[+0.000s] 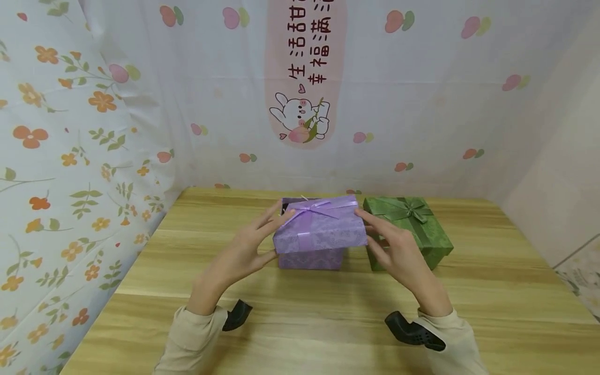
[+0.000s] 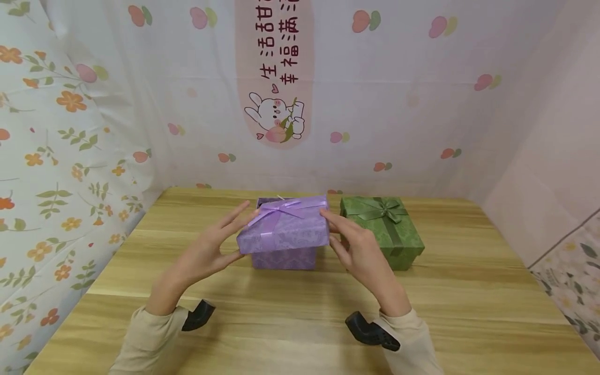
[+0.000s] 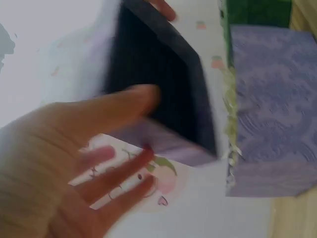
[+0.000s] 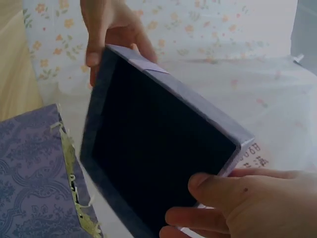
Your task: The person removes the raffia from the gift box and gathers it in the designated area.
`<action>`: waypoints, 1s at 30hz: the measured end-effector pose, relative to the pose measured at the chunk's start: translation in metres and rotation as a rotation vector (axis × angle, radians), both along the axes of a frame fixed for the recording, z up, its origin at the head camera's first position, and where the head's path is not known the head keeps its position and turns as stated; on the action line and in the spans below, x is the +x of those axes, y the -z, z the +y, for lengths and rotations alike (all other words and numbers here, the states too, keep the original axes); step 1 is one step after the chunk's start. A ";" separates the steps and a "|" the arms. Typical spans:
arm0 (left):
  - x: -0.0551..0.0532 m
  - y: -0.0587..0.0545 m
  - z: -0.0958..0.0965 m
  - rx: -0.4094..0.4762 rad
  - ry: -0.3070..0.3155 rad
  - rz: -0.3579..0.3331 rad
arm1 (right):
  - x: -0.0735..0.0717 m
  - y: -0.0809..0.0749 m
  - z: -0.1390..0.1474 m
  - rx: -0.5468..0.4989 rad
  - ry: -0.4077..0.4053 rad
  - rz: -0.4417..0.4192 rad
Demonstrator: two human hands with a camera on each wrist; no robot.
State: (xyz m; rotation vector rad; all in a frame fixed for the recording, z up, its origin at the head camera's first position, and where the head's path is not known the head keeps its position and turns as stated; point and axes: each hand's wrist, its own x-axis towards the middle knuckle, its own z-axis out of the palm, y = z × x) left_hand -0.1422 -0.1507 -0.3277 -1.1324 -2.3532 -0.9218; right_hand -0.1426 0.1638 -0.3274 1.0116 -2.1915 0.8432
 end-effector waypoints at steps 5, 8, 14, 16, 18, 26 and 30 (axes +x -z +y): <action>-0.002 -0.001 -0.001 0.045 0.031 0.096 | 0.002 -0.003 -0.002 -0.038 0.008 0.020; 0.000 -0.004 -0.002 0.059 0.031 0.135 | 0.001 -0.005 -0.001 -0.050 0.005 0.028; 0.004 -0.006 -0.003 0.106 0.071 0.164 | 0.001 -0.008 0.005 -0.046 0.009 0.029; 0.005 -0.007 -0.003 0.124 0.101 0.134 | 0.000 -0.008 0.009 -0.038 0.023 0.046; 0.007 -0.008 -0.002 0.131 0.120 0.092 | -0.002 -0.008 0.012 -0.038 0.029 0.047; 0.014 -0.009 0.002 0.133 0.153 -0.038 | -0.009 0.000 0.017 -0.019 0.042 -0.005; 0.015 -0.010 0.003 0.163 0.149 -0.039 | -0.008 0.000 0.019 -0.003 0.058 -0.008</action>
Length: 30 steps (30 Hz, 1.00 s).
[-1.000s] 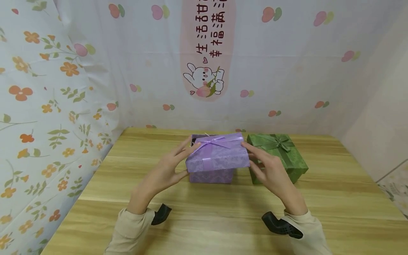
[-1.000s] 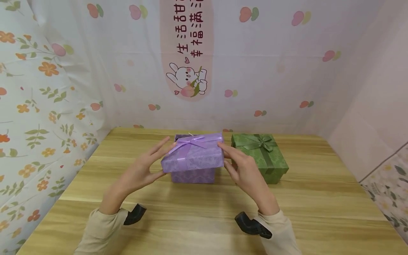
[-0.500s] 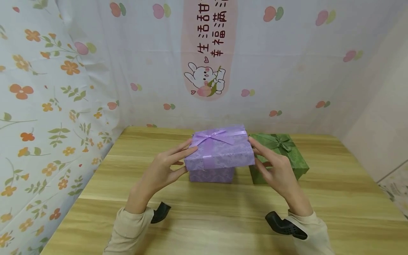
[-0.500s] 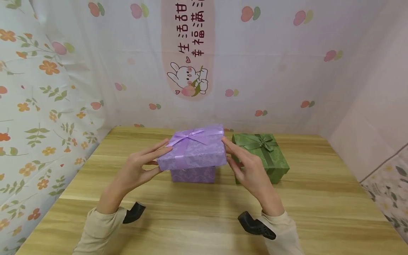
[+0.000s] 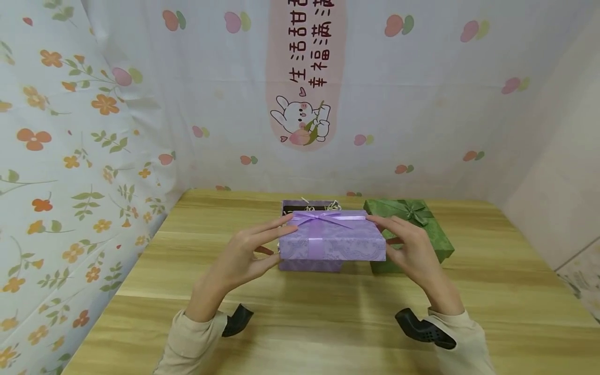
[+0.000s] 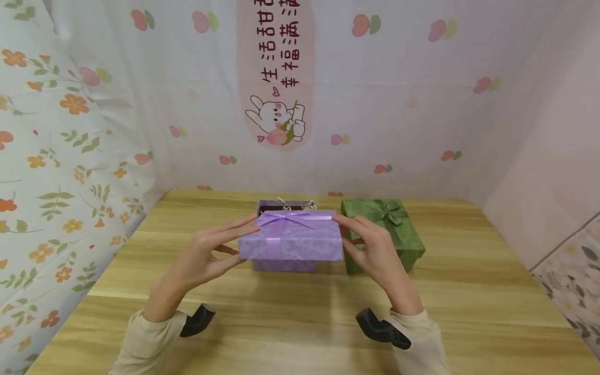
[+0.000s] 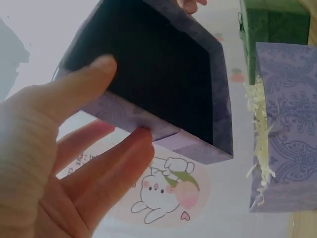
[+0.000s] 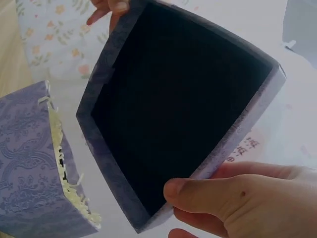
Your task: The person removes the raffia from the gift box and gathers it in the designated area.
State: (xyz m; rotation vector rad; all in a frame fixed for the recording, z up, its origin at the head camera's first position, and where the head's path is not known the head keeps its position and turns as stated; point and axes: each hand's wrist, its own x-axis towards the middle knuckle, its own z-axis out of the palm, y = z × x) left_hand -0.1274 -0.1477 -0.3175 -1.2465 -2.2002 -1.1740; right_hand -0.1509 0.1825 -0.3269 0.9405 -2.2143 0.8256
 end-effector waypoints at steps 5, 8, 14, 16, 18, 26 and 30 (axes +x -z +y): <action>-0.003 0.001 0.001 0.074 -0.044 -0.004 | 0.002 -0.001 -0.001 0.037 -0.014 -0.005; -0.006 0.003 0.001 0.159 -0.067 0.007 | 0.004 -0.002 -0.003 0.045 -0.040 -0.017; -0.009 0.004 -0.001 0.278 -0.124 0.054 | 0.006 -0.001 -0.010 0.035 -0.080 -0.050; -0.010 0.005 -0.002 0.275 -0.136 0.048 | 0.005 0.000 -0.012 0.010 -0.107 -0.085; -0.012 0.007 -0.002 0.241 -0.126 0.045 | 0.004 0.001 -0.013 -0.020 -0.139 -0.128; -0.019 0.014 0.000 0.077 -0.084 0.123 | 0.002 0.004 -0.010 -0.128 -0.188 -0.334; -0.020 0.014 -0.002 0.023 -0.101 0.144 | 0.003 0.005 -0.005 -0.219 -0.254 -0.499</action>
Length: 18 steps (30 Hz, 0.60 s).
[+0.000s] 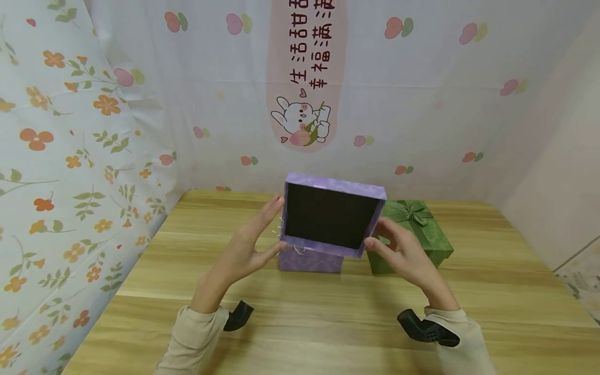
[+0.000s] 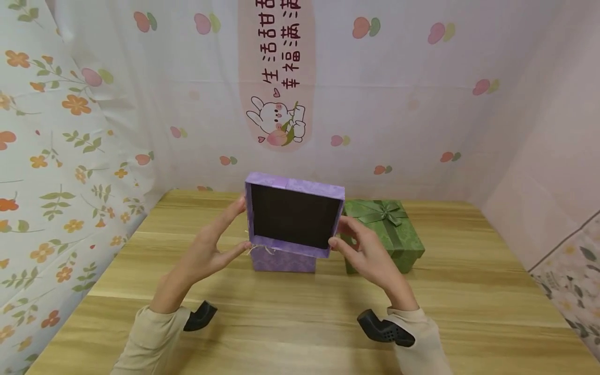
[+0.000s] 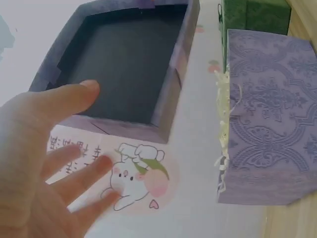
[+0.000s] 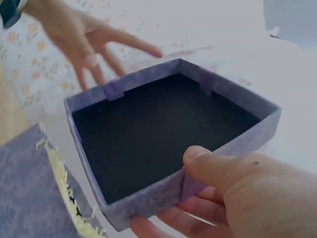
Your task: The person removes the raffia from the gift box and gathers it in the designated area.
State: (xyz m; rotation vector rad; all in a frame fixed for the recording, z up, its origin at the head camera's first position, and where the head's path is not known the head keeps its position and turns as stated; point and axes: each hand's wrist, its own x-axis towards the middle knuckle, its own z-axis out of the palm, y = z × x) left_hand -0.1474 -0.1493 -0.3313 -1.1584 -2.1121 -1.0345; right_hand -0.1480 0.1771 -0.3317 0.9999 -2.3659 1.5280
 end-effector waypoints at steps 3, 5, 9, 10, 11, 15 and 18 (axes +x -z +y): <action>0.002 -0.002 -0.001 0.017 0.042 -0.091 | 0.001 -0.001 0.003 -0.051 -0.080 -0.088; 0.005 -0.002 -0.002 0.038 0.075 -0.157 | 0.002 -0.001 0.004 -0.056 -0.111 -0.116; 0.008 -0.003 -0.003 0.046 0.107 -0.199 | 0.002 -0.001 0.002 -0.038 -0.127 -0.139; 0.008 -0.002 -0.003 0.046 0.110 -0.209 | 0.002 -0.001 0.002 -0.034 -0.117 -0.145; 0.008 -0.002 -0.003 0.047 0.113 -0.223 | 0.003 -0.001 0.002 -0.032 -0.099 -0.152; 0.010 -0.001 -0.002 0.082 0.088 -0.356 | 0.004 -0.002 0.001 -0.028 0.015 -0.142; 0.011 -0.002 -0.002 0.136 0.070 -0.479 | 0.004 -0.005 -0.001 -0.035 0.072 -0.116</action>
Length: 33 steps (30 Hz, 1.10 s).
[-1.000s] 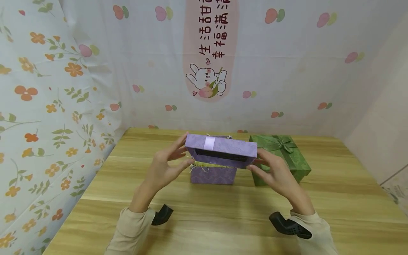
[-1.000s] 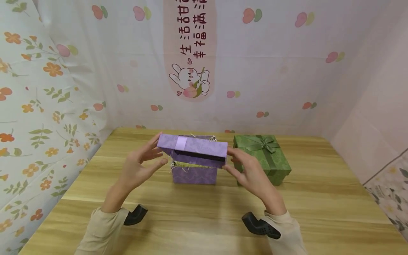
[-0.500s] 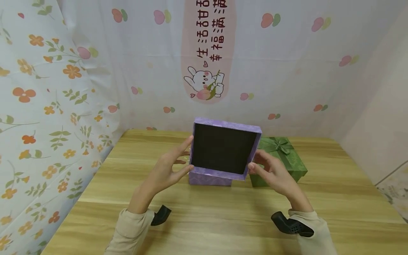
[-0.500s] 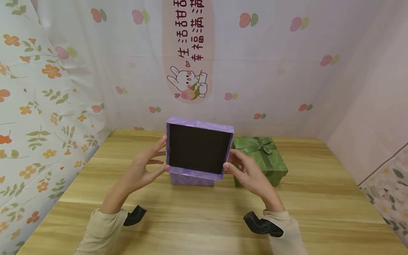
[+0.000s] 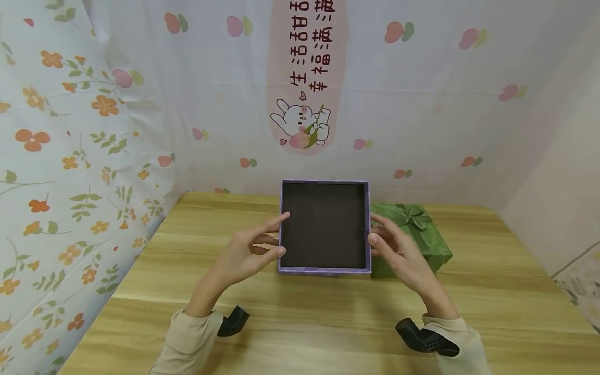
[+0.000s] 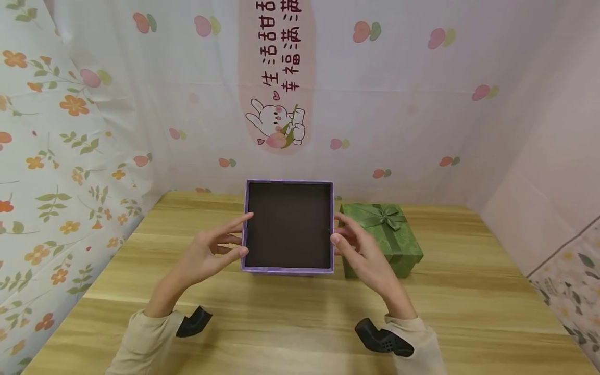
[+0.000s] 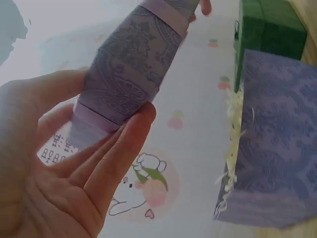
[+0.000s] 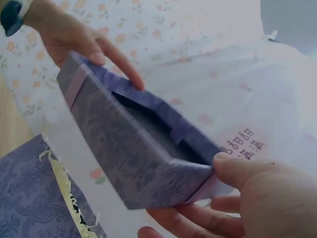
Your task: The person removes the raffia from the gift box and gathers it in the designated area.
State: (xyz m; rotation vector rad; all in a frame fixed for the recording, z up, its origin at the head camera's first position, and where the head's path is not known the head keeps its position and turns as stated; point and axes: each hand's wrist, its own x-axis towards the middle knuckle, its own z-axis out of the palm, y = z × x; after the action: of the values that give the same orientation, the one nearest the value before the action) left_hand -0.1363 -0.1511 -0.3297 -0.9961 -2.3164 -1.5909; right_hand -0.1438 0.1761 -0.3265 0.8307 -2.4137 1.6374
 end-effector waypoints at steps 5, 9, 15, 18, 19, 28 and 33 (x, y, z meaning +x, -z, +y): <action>0.005 -0.007 0.002 0.109 0.040 -0.171 | 0.003 -0.004 0.001 -0.050 -0.018 0.047; 0.008 -0.012 -0.001 0.162 0.056 -0.225 | 0.005 -0.007 0.002 -0.061 -0.059 0.084; 0.008 -0.014 -0.010 0.159 0.049 -0.298 | 0.008 -0.004 -0.001 -0.032 -0.141 0.034; 0.005 -0.016 -0.018 0.142 0.050 -0.326 | 0.011 -0.002 -0.008 -0.027 -0.142 -0.002; 0.004 -0.017 -0.021 0.139 0.047 -0.329 | 0.011 -0.002 -0.011 -0.026 -0.137 -0.012; 0.001 -0.020 -0.043 0.052 0.034 -0.314 | 0.011 0.003 -0.032 -0.075 -0.123 -0.058; 0.004 -0.015 -0.050 -0.003 0.051 -0.311 | 0.015 0.009 -0.037 -0.068 -0.107 -0.071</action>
State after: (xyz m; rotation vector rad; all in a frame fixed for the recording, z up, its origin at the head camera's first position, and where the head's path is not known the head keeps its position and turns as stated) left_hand -0.1328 -0.2014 -0.3143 -0.8679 -2.5060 -1.8812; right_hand -0.1288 0.1394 -0.3357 0.9199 -2.3827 1.8065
